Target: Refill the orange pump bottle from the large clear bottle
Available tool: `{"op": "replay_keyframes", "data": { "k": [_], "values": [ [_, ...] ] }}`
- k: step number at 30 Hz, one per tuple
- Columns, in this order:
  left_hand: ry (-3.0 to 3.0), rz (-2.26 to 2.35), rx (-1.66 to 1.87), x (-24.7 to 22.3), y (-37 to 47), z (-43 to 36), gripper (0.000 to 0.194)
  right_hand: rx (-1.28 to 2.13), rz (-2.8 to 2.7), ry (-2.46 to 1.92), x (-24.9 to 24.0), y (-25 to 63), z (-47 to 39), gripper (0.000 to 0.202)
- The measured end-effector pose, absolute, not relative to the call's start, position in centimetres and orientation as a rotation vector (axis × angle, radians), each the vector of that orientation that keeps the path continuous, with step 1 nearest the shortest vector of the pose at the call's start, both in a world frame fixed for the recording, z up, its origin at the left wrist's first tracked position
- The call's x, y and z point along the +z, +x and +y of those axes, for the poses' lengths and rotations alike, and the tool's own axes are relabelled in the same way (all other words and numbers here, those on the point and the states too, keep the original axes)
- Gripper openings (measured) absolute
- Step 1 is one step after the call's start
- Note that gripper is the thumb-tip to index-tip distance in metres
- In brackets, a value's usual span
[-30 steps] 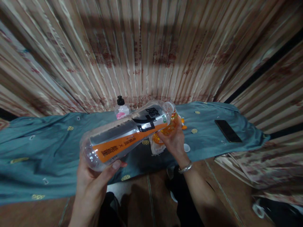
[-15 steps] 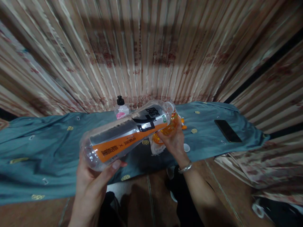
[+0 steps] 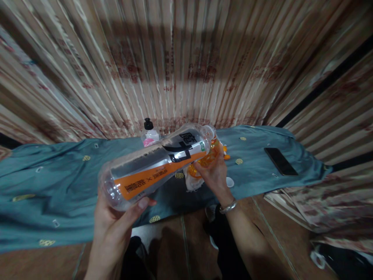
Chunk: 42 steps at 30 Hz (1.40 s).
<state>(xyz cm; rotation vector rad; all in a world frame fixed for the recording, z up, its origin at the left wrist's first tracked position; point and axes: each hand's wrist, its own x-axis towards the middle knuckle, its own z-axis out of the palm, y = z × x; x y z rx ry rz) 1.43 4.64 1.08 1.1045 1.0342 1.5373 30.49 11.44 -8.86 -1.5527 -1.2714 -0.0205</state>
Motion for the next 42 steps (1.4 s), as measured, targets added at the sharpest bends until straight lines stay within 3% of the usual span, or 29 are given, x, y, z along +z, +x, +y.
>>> {"op": "replay_keyframes", "data": {
  "k": [42],
  "values": [
    [1.033, 1.085, 1.585, 2.0, 2.5, 4.2, 0.086, -0.012, -1.277, -1.57, -8.8, 30.4, 11.3, 0.117]
  ]
}}
